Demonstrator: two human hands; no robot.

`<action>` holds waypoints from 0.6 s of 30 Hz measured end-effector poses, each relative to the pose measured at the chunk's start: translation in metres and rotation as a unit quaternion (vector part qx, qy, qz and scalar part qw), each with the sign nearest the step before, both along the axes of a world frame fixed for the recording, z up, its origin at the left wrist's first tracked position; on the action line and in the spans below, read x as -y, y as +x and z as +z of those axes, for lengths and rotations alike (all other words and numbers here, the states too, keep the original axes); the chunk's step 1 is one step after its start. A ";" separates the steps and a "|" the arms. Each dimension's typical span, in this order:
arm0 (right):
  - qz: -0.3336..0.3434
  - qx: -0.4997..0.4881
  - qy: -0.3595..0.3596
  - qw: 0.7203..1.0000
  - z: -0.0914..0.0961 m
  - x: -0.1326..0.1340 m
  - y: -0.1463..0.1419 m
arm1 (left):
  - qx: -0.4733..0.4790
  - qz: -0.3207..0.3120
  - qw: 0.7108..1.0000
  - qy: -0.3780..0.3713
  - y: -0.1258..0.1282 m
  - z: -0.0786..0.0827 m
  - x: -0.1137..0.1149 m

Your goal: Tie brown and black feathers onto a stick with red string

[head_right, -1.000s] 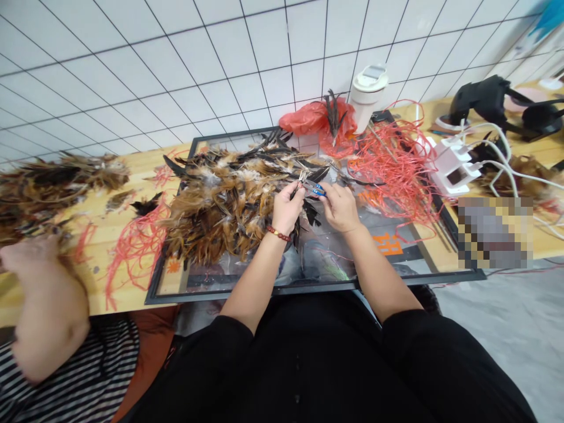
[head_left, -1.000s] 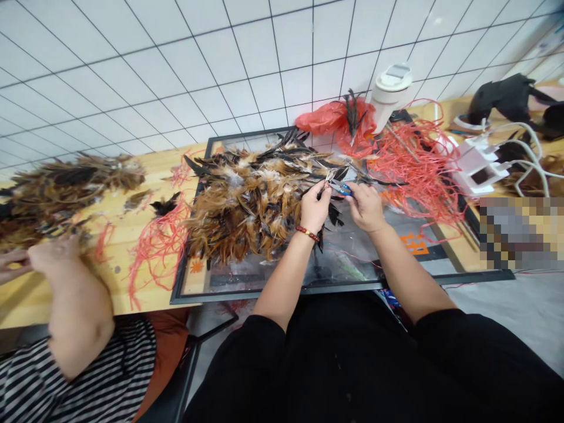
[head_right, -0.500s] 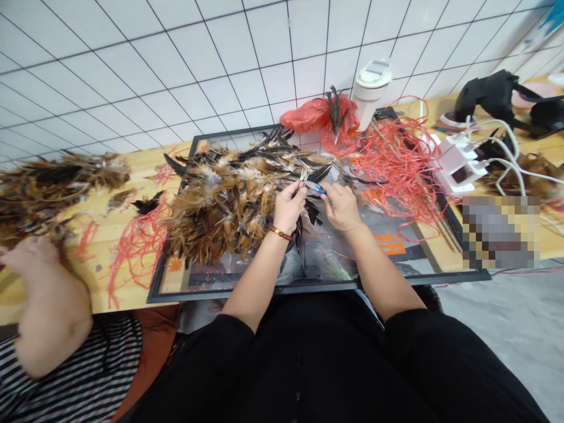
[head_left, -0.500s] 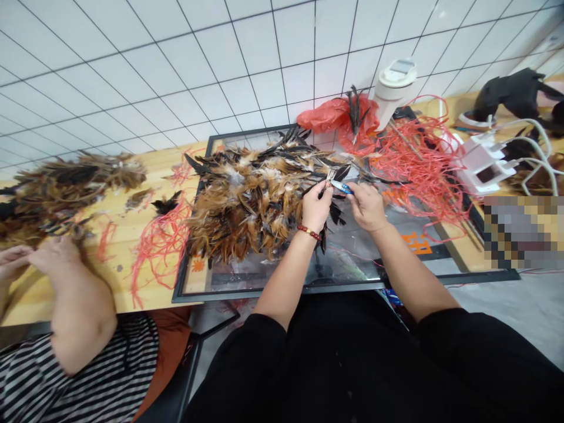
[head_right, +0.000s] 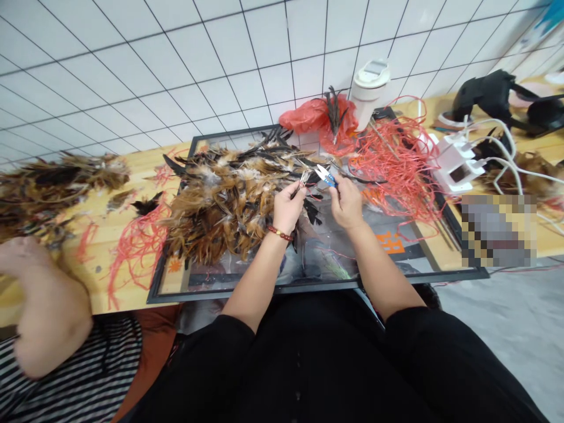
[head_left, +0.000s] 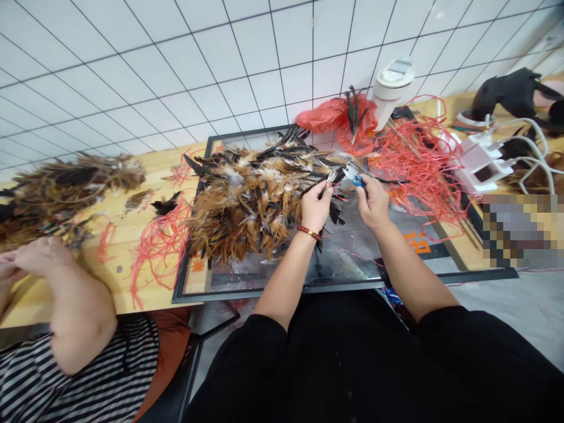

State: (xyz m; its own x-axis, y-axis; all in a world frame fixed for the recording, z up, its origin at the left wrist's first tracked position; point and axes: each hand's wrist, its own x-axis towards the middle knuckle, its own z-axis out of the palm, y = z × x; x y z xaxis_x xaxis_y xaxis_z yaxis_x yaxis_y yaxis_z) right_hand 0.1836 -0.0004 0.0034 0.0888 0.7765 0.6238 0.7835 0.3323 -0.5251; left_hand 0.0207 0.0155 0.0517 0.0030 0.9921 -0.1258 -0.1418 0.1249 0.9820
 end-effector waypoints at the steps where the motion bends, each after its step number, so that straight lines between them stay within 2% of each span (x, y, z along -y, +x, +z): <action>1: 0.011 0.026 -0.009 1.000 0.002 0.002 -0.001 | -0.054 0.007 0.997 0.063 -0.001 -0.001 0.000; 3: 0.024 0.075 -0.020 0.997 0.005 0.005 -0.004 | -0.155 0.018 0.975 0.160 -0.004 -0.003 0.003; 5: 0.027 0.109 -0.027 0.993 0.008 0.008 -0.007 | -0.231 0.010 0.952 0.201 -0.005 -0.002 0.007; 10: 0.032 0.132 -0.025 0.990 0.008 0.009 -0.010 | -0.359 -0.008 0.907 0.221 -0.005 0.002 0.015; 18: 0.036 0.115 -0.032 0.992 0.009 0.008 -0.008 | -0.417 0.011 0.880 0.227 -0.009 0.006 0.014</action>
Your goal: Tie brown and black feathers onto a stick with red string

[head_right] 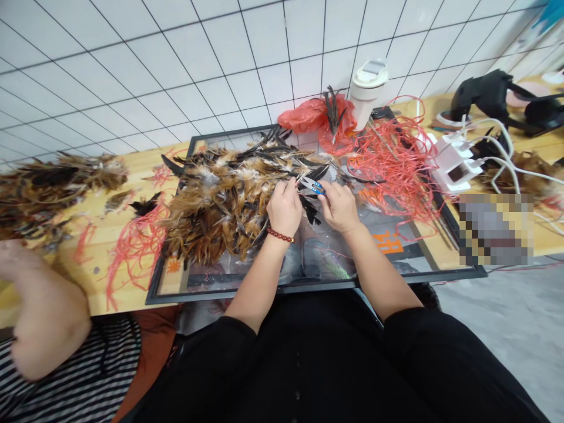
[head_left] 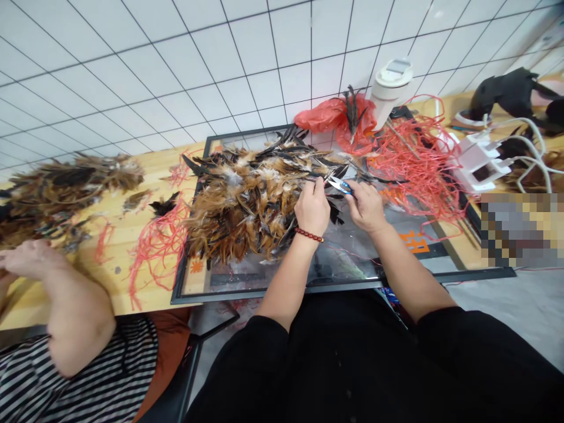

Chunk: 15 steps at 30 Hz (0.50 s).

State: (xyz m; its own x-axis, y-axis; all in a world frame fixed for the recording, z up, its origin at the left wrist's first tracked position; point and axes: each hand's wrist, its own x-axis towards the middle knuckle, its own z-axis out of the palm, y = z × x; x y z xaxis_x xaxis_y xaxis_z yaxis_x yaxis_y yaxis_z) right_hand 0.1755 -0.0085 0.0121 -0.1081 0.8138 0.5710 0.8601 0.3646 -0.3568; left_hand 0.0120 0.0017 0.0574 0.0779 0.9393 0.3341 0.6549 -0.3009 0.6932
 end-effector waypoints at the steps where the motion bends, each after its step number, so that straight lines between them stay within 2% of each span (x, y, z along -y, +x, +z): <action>1: 0.001 0.000 0.001 1.000 0.000 0.000 0.000 | -0.012 -0.001 1.000 0.002 0.000 -0.001 0.000; 7: 0.003 -0.001 0.012 1.000 -0.002 -0.001 -0.001 | -0.090 0.005 0.995 0.037 0.002 -0.006 0.001; 12: 0.000 0.008 0.033 0.999 -0.005 -0.002 -0.001 | -0.191 0.019 0.981 0.032 0.003 -0.005 0.002; 15: 0.002 -0.004 0.035 0.999 -0.007 -0.003 -0.002 | -0.197 0.019 0.980 0.036 0.003 -0.004 0.002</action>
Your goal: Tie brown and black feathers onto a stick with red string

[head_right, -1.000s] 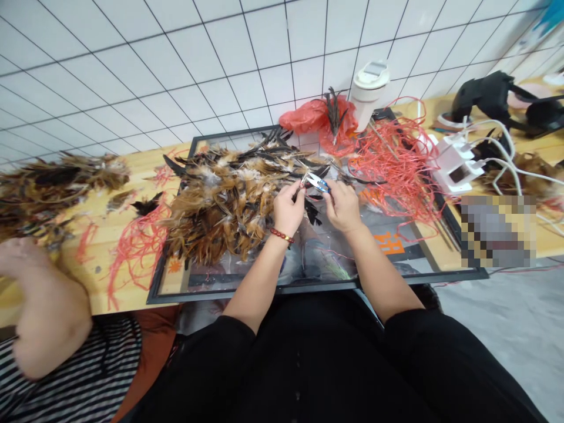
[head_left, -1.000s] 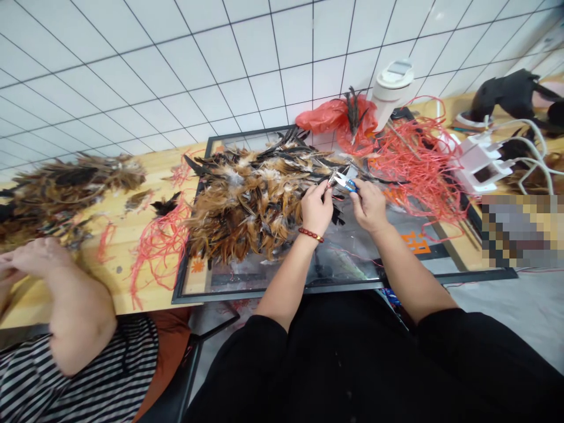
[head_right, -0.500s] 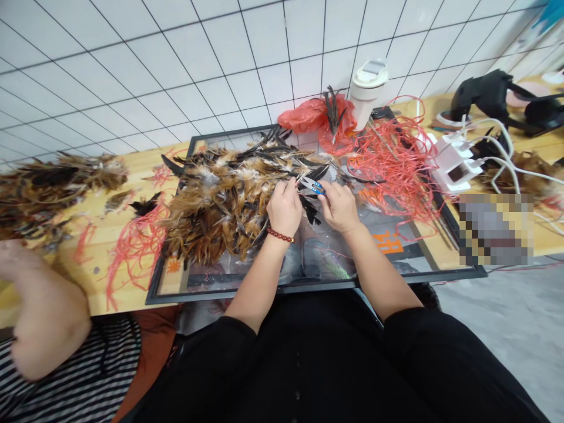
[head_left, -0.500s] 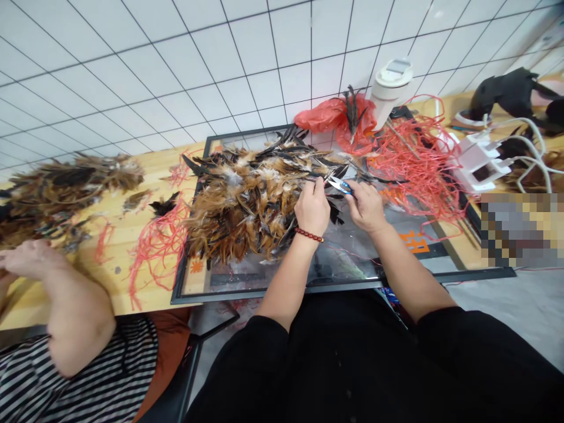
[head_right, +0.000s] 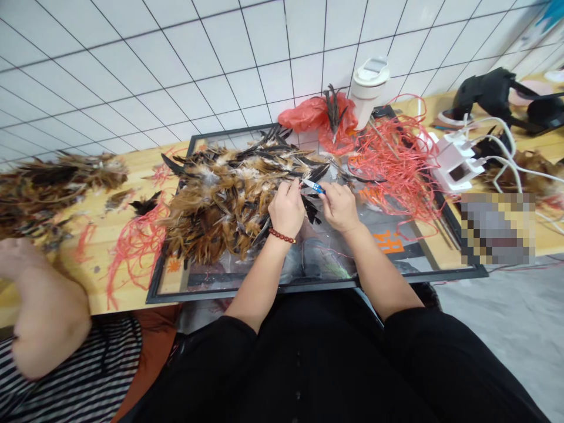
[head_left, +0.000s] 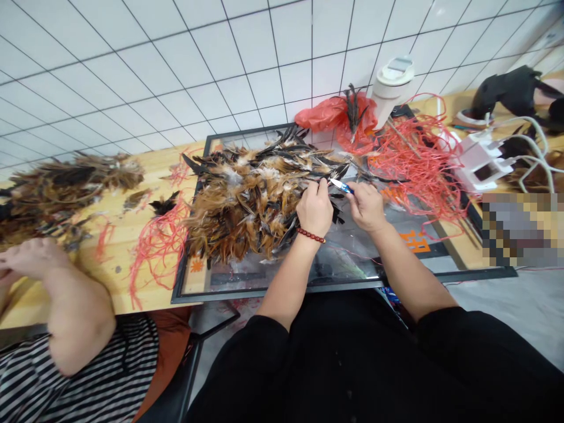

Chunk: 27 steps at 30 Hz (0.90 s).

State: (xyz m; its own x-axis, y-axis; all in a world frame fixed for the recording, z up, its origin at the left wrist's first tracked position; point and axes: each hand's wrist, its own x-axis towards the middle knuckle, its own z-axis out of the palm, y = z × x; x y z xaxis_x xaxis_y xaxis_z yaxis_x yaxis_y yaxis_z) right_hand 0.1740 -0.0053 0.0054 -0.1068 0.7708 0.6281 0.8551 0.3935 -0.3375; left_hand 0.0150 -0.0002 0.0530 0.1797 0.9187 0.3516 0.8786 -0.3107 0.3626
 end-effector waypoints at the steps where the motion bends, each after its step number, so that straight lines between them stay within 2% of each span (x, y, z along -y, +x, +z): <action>1: 0.001 -0.014 0.000 1.000 0.000 0.000 0.000 | 0.010 0.000 1.000 -0.001 0.000 0.000 0.000; 3: -0.012 -0.060 0.008 0.998 -0.001 -0.002 0.002 | 0.046 -0.003 0.999 -0.007 -0.001 0.001 0.000; 6: -0.075 -0.116 0.021 0.990 -0.004 -0.006 0.009 | 0.141 -0.017 0.990 -0.020 -0.002 0.002 -0.002; 8: -0.118 -0.103 -0.008 0.988 -0.005 -0.008 0.014 | 0.238 -0.038 0.970 -0.035 -0.002 0.002 -0.005; 9: -0.136 -0.084 -0.037 0.986 -0.006 -0.009 0.016 | 0.300 -0.050 0.951 -0.055 -0.002 0.002 -0.007; 11: -0.171 -0.036 -0.105 0.979 -0.006 -0.009 0.019 | 0.440 -0.066 0.884 -0.144 -0.002 0.002 -0.011; 13: -0.196 -0.004 -0.145 0.970 -0.004 -0.008 0.020 | 0.567 -0.074 0.777 -0.265 -0.002 0.004 -0.014; 15: -0.185 -0.020 -0.127 0.974 -0.001 -0.007 0.019 | 0.648 -0.077 0.673 -0.349 -0.004 0.006 -0.015; 16: -0.163 -0.050 -0.099 0.980 0.001 -0.006 0.017 | 0.672 -0.078 0.639 -0.367 -0.005 0.008 -0.016; 17: -0.132 -0.091 -0.067 0.985 0.003 -0.006 0.015 | 0.687 -0.078 0.617 -0.376 -0.006 0.009 -0.016; 19: -0.056 -0.183 -0.025 0.981 0.005 -0.005 0.008 | 0.696 -0.074 0.603 -0.382 -0.007 0.010 -0.016; 22: 0.037 -0.281 -0.054 0.957 0.005 -0.003 -0.005 | 0.683 -0.065 0.614 -0.391 -0.005 0.009 -0.016; 24: 0.066 -0.314 -0.095 0.942 0.003 -0.002 -0.012 | 0.670 -0.059 0.627 -0.393 -0.003 0.008 -0.015; 27: 0.066 -0.329 -0.115 0.935 0.003 -0.001 -0.015 | 0.657 -0.060 0.636 -0.399 0.000 0.008 -0.014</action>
